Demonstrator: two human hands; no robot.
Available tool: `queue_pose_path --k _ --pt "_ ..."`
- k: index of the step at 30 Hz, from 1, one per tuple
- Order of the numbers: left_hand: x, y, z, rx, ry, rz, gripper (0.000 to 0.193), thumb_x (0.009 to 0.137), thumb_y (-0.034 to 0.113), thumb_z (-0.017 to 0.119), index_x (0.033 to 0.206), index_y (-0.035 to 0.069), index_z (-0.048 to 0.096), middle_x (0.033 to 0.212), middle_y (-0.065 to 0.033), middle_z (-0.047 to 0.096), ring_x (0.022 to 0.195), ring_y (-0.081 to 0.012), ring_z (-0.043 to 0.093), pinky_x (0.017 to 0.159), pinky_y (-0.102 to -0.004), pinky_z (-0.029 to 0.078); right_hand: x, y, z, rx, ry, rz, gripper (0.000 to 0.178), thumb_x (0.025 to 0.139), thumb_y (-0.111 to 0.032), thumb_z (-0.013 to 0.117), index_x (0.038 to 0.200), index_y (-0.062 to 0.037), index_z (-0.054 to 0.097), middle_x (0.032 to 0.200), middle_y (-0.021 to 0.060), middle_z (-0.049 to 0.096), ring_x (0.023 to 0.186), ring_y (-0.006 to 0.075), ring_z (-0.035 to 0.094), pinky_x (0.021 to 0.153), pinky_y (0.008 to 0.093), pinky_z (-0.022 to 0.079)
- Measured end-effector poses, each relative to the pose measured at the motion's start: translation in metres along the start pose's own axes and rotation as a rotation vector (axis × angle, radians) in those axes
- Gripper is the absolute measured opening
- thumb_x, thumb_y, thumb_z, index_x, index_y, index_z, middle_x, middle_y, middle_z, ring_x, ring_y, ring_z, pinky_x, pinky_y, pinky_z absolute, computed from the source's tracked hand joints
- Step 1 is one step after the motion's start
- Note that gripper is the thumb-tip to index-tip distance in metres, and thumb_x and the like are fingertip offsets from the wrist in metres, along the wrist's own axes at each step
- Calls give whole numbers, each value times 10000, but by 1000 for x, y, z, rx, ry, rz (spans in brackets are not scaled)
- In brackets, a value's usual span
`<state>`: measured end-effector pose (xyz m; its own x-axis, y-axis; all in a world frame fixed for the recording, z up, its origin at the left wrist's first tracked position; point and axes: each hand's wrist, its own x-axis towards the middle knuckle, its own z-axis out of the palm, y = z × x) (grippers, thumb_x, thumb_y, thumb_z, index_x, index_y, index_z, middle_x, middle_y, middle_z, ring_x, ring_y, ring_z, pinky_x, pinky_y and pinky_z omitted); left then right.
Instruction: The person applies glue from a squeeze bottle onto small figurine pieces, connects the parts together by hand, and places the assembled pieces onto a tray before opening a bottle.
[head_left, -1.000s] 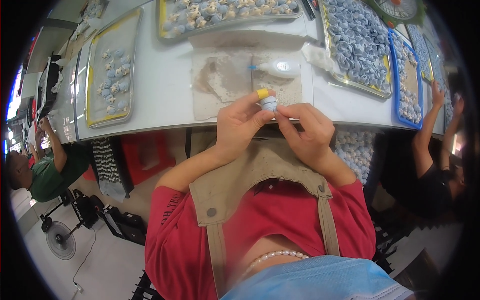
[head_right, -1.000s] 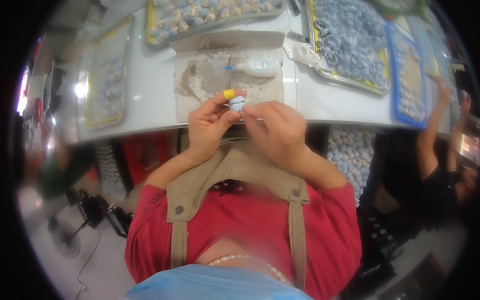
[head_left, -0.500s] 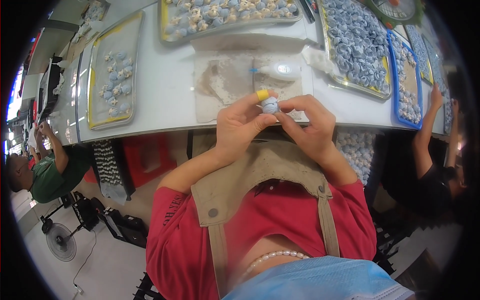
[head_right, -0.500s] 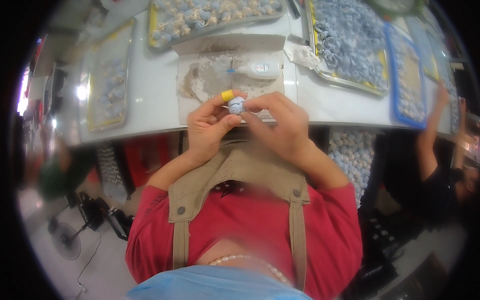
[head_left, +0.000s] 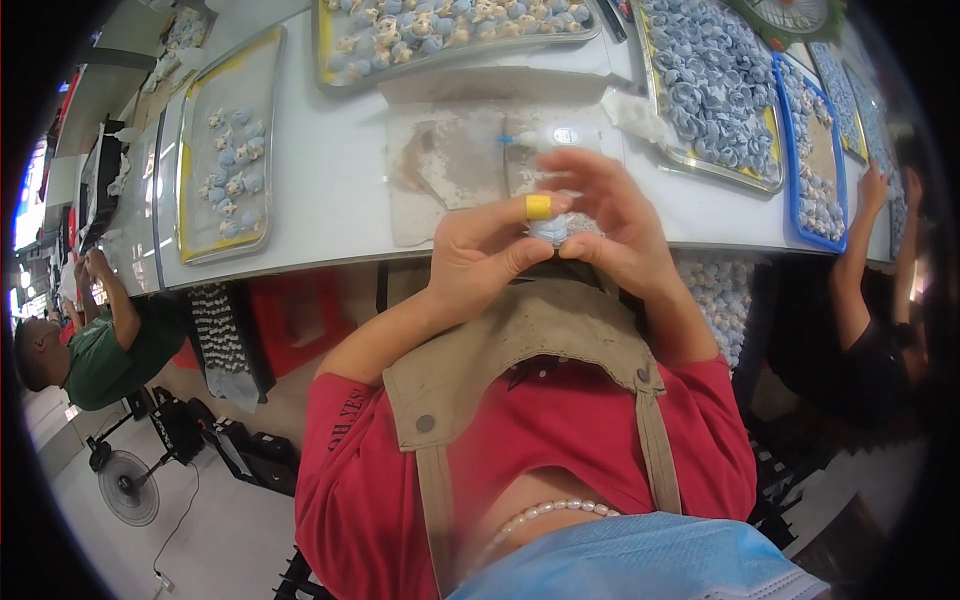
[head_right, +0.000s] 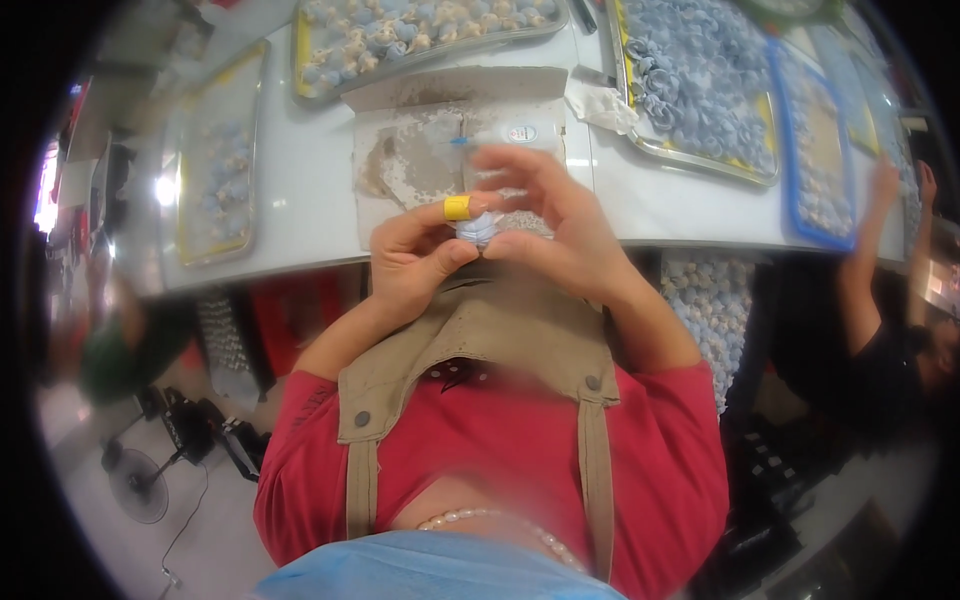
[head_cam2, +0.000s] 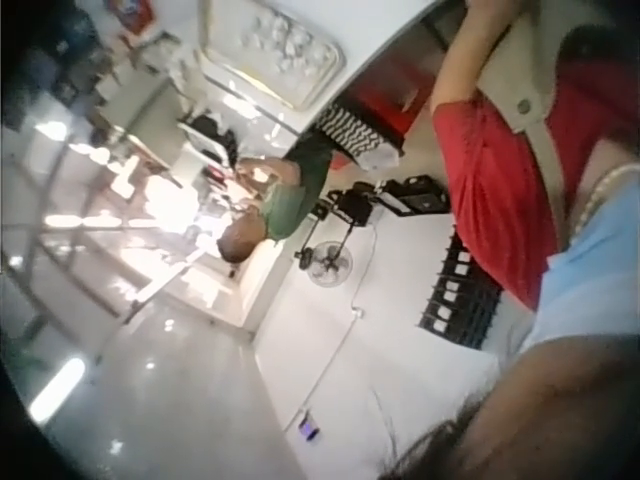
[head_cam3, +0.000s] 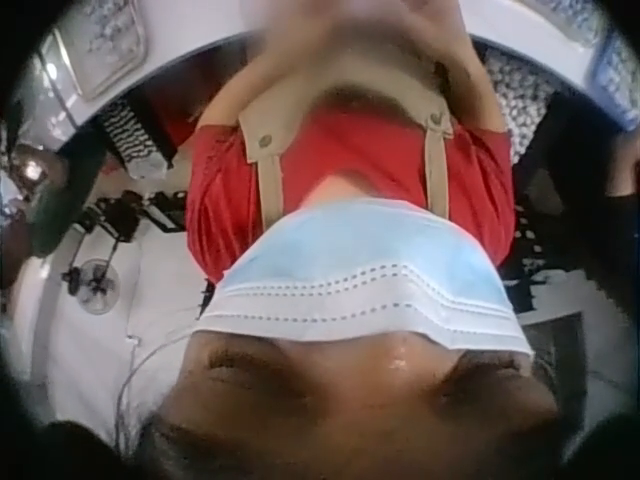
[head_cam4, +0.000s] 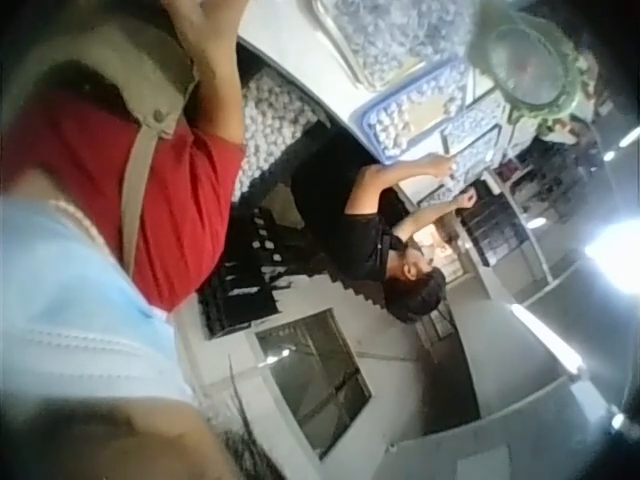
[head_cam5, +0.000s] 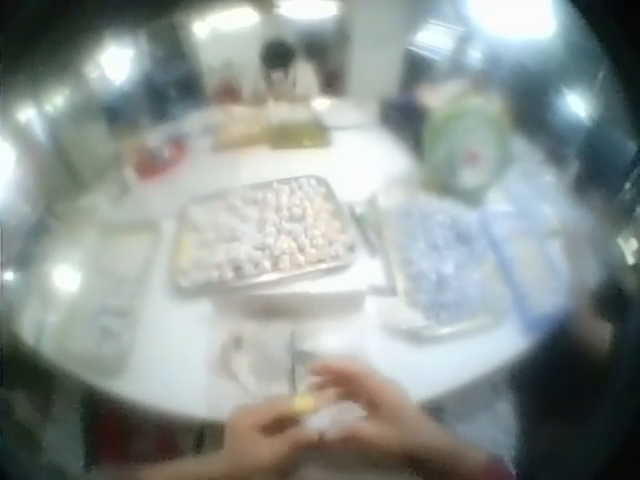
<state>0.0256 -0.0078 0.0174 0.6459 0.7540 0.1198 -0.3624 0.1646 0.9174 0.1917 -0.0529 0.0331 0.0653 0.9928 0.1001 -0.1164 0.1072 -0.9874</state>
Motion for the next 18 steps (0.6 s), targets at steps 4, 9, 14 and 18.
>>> queue_pose_path --k 4,9,14,18 --pt "-4 1 1 -77 -3 -85 344 827 46 606 1156 -22 531 1060 -79 591 956 -123 543 839 -255 455 -4 2 -7 122 -206 201 467 774 -8 598 1225 -4 476 1114 55 534 999 144 527 876 273 430" --pt "-4 3 1 59 -31 -66 315 836 64 600 1130 -31 540 1052 -85 597 935 -129 556 824 -257 454 -7 2 -5 170 -201 203 442 781 -4 588 1212 2 490 1113 72 557 1011 141 530 886 278 431" --pt "-3 4 4 183 -64 13 274 843 68 592 1094 -35 557 1023 -101 612 916 -127 567 805 -247 457 -10 1 -7 176 -177 187 398 776 3 589 1169 12 528 1100 81 574 1007 136 537 878 275 437" --pt "-2 6 8 212 -88 47 252 841 67 593 1073 -30 571 1001 -104 620 892 -127 577 775 -237 461 -13 1 -11 187 -179 163 382 769 6 596 1147 16 543 1084 84 585 999 137 542 862 268 444"
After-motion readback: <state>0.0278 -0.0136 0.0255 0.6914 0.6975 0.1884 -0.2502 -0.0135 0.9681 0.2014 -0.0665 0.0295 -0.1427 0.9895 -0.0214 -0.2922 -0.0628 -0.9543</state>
